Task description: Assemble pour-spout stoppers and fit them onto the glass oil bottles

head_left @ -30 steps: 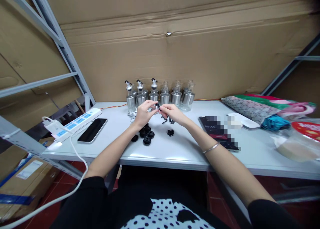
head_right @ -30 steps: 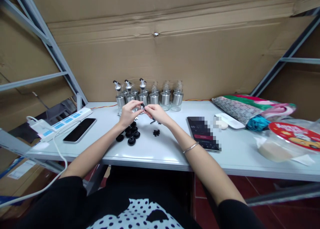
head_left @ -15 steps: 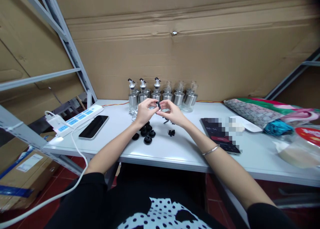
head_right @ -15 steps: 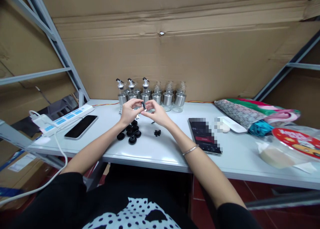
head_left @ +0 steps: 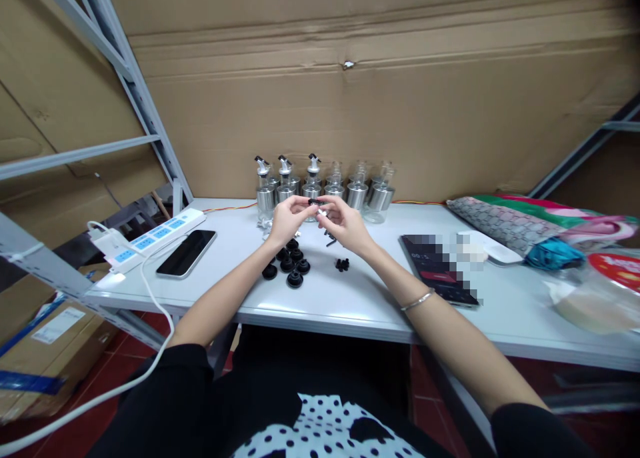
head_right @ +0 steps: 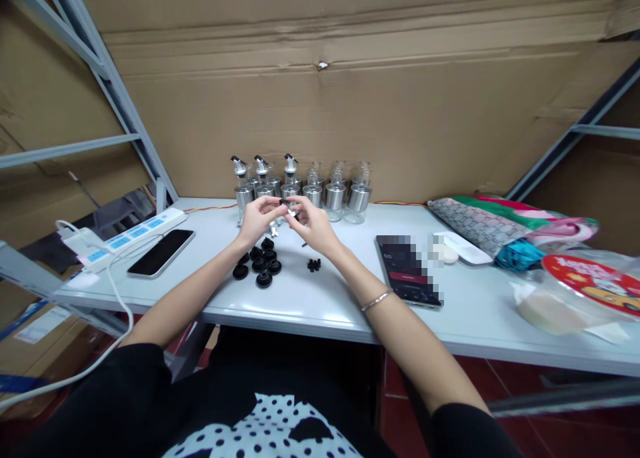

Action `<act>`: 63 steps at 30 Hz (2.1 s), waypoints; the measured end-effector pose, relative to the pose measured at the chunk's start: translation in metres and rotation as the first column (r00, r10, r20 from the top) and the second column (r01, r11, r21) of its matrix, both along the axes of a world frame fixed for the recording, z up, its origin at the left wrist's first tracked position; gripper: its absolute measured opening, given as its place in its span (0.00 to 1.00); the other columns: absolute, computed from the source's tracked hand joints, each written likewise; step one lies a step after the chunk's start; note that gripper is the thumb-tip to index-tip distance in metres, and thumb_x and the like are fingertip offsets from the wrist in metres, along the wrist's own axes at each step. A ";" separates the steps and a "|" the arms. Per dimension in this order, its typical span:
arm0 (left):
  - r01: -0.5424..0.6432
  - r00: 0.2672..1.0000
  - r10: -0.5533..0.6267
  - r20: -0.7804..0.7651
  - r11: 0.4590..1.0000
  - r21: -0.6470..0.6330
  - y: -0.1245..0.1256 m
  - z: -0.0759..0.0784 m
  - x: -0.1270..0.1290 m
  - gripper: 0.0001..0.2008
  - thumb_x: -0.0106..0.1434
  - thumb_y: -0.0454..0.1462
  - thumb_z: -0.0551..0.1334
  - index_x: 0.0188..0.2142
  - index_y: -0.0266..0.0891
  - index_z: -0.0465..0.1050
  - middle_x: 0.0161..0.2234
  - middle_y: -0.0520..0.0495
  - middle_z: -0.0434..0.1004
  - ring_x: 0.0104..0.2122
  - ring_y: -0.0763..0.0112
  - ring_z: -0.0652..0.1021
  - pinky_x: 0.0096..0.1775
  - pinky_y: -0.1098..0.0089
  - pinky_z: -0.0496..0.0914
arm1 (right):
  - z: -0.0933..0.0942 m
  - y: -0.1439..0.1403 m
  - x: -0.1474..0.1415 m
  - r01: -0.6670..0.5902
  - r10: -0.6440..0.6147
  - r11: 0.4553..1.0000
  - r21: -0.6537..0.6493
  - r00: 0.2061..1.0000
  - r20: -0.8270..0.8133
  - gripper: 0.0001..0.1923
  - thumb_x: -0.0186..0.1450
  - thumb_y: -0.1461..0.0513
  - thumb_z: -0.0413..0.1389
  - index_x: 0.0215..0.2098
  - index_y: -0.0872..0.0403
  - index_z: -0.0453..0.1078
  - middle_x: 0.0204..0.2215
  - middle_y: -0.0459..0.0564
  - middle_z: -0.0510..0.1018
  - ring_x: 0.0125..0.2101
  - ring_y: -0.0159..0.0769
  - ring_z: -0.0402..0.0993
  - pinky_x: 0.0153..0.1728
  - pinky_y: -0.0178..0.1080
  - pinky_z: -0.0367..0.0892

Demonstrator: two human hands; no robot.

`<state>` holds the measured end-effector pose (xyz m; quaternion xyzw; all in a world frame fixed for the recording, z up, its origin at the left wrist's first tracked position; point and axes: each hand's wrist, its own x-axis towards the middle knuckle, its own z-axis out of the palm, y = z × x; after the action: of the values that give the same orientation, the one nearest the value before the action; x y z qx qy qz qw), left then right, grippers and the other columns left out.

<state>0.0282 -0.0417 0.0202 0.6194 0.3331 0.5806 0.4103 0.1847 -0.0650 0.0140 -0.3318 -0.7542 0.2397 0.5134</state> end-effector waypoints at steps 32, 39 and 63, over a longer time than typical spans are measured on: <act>0.415 0.882 -0.446 -0.153 0.888 -0.196 -0.006 0.003 -0.002 0.17 0.52 0.46 0.66 0.29 0.32 0.76 0.31 0.43 0.79 0.21 0.78 0.74 0.32 0.71 0.70 | 0.017 -0.005 0.009 0.101 -0.115 0.986 -0.132 0.988 -0.100 0.23 0.62 0.40 0.44 0.31 0.50 0.60 0.15 0.41 0.63 0.16 0.32 0.64 0.20 0.37 0.60; 0.315 0.914 -0.336 -0.229 0.941 -0.124 -0.005 0.005 -0.001 0.13 0.55 0.43 0.63 0.27 0.32 0.75 0.26 0.46 0.78 0.18 0.78 0.73 0.27 0.74 0.68 | 0.013 -0.003 0.008 0.150 -0.163 0.977 -0.149 0.984 -0.077 0.23 0.62 0.40 0.44 0.34 0.50 0.60 0.17 0.42 0.66 0.15 0.31 0.61 0.17 0.35 0.56; 0.255 0.911 -0.264 -0.316 0.964 -0.071 -0.009 0.008 -0.003 0.20 0.57 0.49 0.60 0.22 0.34 0.73 0.20 0.48 0.76 0.18 0.78 0.70 0.24 0.74 0.62 | 0.012 -0.003 0.011 0.151 -0.155 0.988 0.033 0.972 0.178 0.19 0.57 0.50 0.58 0.41 0.51 0.61 0.24 0.41 0.69 0.19 0.27 0.59 0.24 0.33 0.56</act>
<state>0.0248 -0.0506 0.0282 0.7388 0.3184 0.4072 0.4323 0.1956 -0.0680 0.0263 -0.4042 -0.7721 0.1611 0.4631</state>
